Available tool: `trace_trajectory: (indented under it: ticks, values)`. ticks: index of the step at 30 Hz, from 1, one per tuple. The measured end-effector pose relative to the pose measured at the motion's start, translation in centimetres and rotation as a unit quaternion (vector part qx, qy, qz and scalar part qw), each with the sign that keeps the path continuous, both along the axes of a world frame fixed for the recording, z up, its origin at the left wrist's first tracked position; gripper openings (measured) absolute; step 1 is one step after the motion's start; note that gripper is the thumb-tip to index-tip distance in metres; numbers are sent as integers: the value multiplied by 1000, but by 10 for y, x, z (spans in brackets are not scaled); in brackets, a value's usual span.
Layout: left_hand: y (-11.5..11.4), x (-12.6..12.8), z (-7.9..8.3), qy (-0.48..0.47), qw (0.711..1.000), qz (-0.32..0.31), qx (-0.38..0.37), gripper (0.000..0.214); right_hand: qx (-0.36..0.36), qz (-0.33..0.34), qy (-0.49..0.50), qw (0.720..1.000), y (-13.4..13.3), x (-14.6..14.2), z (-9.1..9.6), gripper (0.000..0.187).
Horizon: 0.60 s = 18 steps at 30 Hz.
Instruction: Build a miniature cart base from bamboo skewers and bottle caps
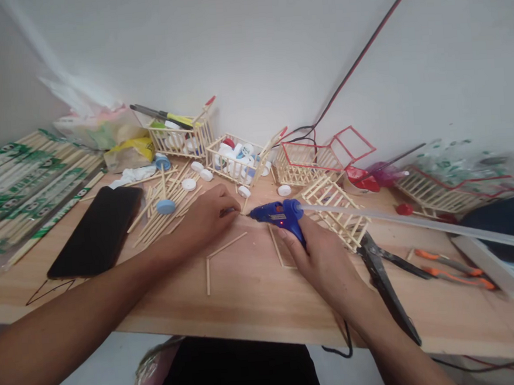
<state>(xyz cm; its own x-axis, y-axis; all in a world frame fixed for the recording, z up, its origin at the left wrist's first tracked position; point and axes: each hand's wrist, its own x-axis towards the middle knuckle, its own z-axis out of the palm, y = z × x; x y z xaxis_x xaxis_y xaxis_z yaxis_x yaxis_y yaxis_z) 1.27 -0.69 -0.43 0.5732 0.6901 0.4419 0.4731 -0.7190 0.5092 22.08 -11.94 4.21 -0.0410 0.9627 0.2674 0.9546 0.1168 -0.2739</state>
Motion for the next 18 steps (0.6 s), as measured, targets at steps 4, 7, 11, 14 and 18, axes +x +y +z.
trace_trajectory:
  ticks: [4,7,11,14,18]
  values:
    - [0,0,0,7,1000,4,-6,15,-6,2,-9,1000,1,0,-1,38]
    - [0,0,0,10,1000,5,-3,14,-6,-5,-17,1000,1,0,-1,38]
    - [1,0,-1,10,1000,8,7,15,-4,-4,-21,1000,1,0,0,40]
    - [1,1,-2,7,1000,10,9,15,3,-2,-23,1000,0,0,0,41]
    - [2,1,-3,6,1000,9,16,15,13,3,-28,1000,-1,0,0,42]
